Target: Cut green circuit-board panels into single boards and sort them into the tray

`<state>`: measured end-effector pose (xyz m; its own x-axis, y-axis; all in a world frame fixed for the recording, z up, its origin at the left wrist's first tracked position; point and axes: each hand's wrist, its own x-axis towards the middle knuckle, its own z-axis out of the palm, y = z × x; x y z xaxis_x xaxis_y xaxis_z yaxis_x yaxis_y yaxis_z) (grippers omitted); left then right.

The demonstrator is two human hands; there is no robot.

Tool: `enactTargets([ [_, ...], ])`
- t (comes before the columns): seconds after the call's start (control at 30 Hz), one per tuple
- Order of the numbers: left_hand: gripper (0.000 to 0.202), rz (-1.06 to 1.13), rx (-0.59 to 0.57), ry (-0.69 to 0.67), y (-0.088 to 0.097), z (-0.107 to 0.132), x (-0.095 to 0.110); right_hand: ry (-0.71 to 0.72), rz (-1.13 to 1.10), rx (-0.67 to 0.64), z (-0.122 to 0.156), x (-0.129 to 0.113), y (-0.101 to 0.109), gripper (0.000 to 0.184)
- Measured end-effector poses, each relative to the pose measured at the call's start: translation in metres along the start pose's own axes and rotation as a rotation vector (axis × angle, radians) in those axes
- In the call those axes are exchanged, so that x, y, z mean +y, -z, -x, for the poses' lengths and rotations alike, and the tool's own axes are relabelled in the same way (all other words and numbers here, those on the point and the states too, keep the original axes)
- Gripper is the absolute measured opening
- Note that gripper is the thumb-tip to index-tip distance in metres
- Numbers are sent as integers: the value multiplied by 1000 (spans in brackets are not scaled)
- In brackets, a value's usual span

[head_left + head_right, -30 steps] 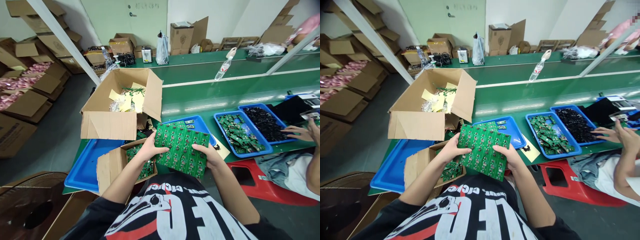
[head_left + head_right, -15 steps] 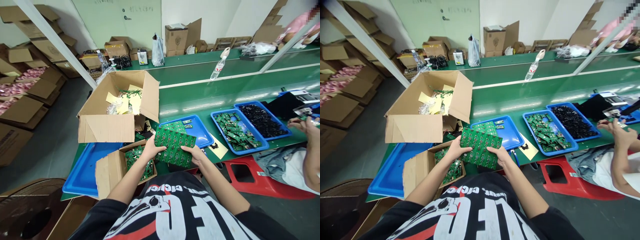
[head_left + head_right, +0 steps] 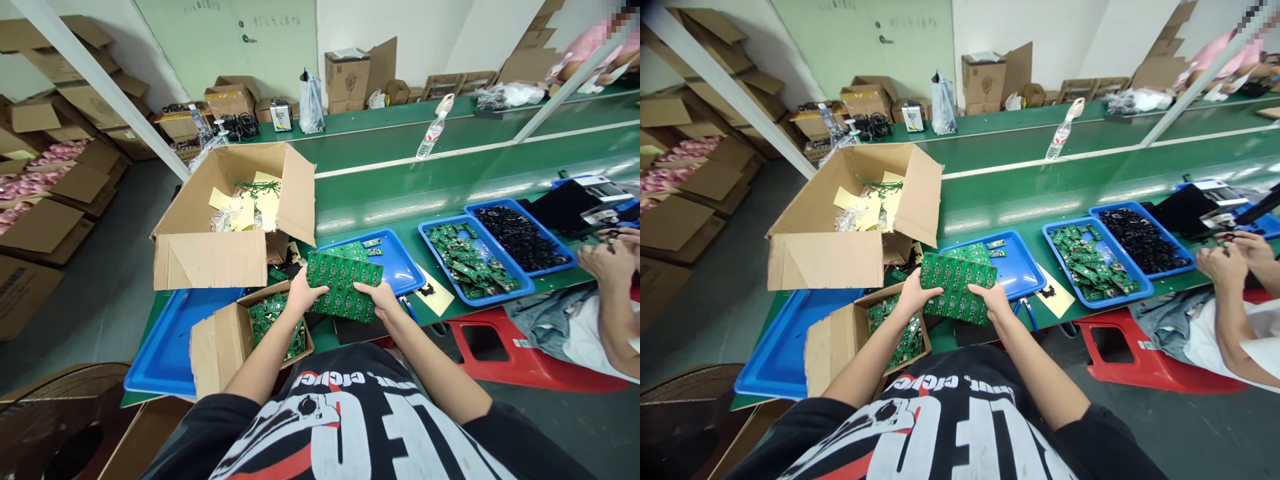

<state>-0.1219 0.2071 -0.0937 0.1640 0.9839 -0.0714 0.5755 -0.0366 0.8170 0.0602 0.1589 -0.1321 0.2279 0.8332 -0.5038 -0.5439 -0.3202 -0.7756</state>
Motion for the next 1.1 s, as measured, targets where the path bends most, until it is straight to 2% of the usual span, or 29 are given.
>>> enactTargets([
  [0.23, 51, -10, 10, 45, -6, -11, -7, 26, 38, 67, -12, 4, -3, 43],
  [0.37, 49, -14, 23, 97, -11, -8, -15, 25, 55, 89, -15, 12, -1, 44],
  [0.47, 48, -13, 22, 157, -16, 6, -24, 17, 70, 90, -10, 24, 6, 44],
  [0.73, 40, -30, 2, 263, -29, 63, -46, -92, 162, 136, 21, 69, 31, 32],
  [1.1, 39, -50, 30, 273, -30, 79, -44, -39, 225, 146, 30, 75, 33, 29],
])
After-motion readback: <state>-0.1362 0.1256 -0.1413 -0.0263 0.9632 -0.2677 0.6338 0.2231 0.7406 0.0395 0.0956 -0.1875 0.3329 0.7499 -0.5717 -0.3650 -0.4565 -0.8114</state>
